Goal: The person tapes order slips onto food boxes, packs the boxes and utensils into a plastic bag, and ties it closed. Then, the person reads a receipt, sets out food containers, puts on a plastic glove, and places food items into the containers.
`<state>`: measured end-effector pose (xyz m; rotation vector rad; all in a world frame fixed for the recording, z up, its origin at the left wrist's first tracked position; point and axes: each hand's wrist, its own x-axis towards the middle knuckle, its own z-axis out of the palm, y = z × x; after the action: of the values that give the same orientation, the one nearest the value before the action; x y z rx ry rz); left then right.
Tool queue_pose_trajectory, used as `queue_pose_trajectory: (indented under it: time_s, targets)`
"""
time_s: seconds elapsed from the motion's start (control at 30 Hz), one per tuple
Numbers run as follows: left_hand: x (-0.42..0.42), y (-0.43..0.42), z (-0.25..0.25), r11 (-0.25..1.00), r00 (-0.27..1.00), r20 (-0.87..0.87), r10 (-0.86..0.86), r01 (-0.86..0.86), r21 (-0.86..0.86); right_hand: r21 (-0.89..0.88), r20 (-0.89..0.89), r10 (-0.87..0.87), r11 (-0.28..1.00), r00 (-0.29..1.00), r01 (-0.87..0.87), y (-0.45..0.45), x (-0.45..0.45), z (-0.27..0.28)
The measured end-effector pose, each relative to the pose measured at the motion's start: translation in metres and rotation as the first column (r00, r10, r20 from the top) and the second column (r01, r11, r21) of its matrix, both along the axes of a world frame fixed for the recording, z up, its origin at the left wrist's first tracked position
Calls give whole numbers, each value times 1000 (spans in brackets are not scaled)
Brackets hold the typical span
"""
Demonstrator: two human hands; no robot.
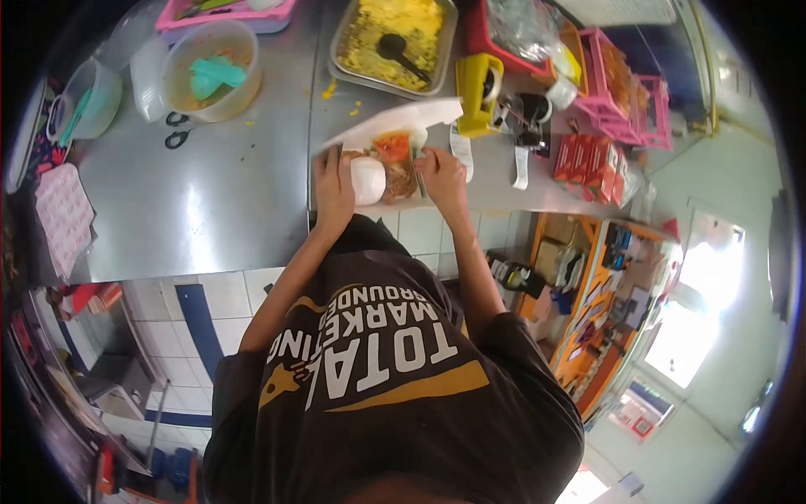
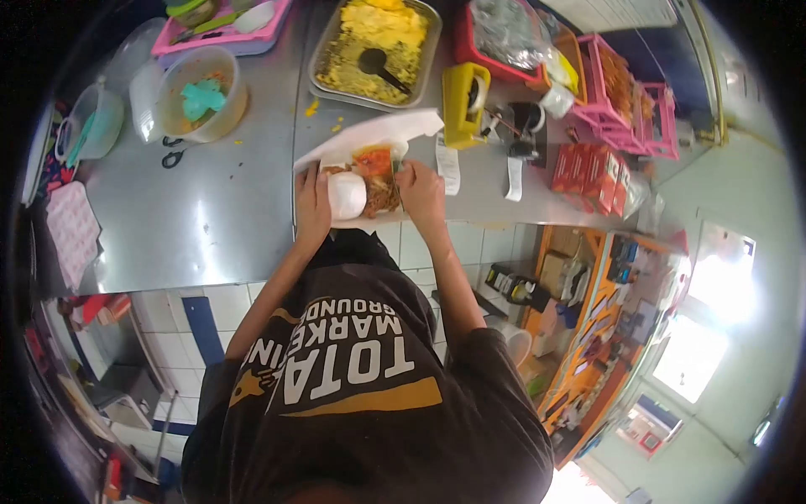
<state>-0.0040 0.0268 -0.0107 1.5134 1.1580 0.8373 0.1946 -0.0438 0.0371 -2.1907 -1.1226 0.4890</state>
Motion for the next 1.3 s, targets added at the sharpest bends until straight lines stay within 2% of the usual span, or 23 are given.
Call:
queue_pose_trajectory:
  time_s: [0.07, 0.13, 0.27, 0.33, 0.47, 0.53, 0.57, 0.63, 0.67, 0.73, 0.87, 0.93, 0.97, 1.03, 1.07, 1.1, 1.13, 1.17, 1.2, 1.23, 1.27, 1.3]
  targets:
    - [20, -5, -6, 999, 1000, -7, 28, -28, 39, 17, -18, -42, 999, 999, 43, 0, 16, 2]
    - [30, -6, -11, 993, 995, -99, 11, 1, 122, -73, 95, -141, 986, 985, 148, 1, 36, 4]
    - [34, -11, -21, 981, 987, -163, 13, 19, 194, -96, 116, -143, 983, 983, 155, -1, 65, -1]
    - [36, -12, -23, 992, 995, -58, 85, -79, 102, -160, 158, -53, 984, 986, 78, -1, 77, -11]
    - [45, -17, -24, 982, 981, 65, 181, -184, 40, -69, 137, -4, 998, 991, 14, -1, 84, -24]
    - [47, -19, -25, 974, 965, 135, 224, -225, -7, -80, 41, 37, 996, 998, -33, -3, 85, -21]
    - [47, -19, -26, 972, 963, 132, 233, -235, -2, -76, 37, 47, 996, 998, -44, -5, 84, -22]
    - [48, -19, -31, 967, 953, 168, 251, -256, 9, -50, -130, 76, 995, 989, -83, -14, 83, -28]
    - [50, -21, -35, 966, 953, 166, 254, -259, 8, -52, -131, 79, 995, 988, -87, -22, 83, -31]
    - [49, -21, -47, 961, 910, 310, 274, -275, -41, 24, -25, 132, 991, 991, -131, -34, 77, -27]
    - [40, -23, -53, 977, 925, 317, 209, -214, -19, 1, -103, 98, 995, 990, -98, -46, 76, -24]
    - [38, -20, -41, 956, 889, 352, 292, -261, -133, -68, -125, 99, 992, 987, -108, -48, 84, -18]
    - [35, -21, -34, 957, 888, 355, 291, -264, -123, -58, -125, 103, 992, 987, -111, -50, 87, -14]
    - [27, -22, -4, 802, 800, 301, 519, -578, 152, 97, -25, -125, 987, 992, 127, -51, 86, 10]
    - [23, -13, 14, 796, 798, 297, 525, -584, 162, 101, -35, -115, 988, 993, 118, -43, 92, 18]
    - [20, -1, 46, 846, 920, 161, 356, -391, 364, 297, 157, -27, 955, 987, -21, -32, 100, 25]
    - [15, 9, 64, 838, 979, -23, 201, -160, 523, 458, 347, 26, 868, 937, -194, -24, 107, 27]
    - [14, 26, 58, 866, 995, -88, 35, 14, 500, 421, 256, 183, 863, 949, -280, -18, 114, 26]
    - [17, 39, 45, 834, 993, -74, -92, 118, 539, 413, 151, 361, 823, 920, -391, -6, 121, 21]
    - [17, 42, 57, 917, 962, -170, -215, 259, 303, 357, 87, 358, 860, 929, -365, -5, 125, 0]
    - [16, 45, 71, 896, 946, -203, -252, 307, 322, 241, -143, 403, 900, 904, -363, 1, 126, -4]
    - [14, 54, 71, 848, 915, -267, -302, 386, 364, 222, -154, 426, 894, 892, -388, 6, 133, -31]
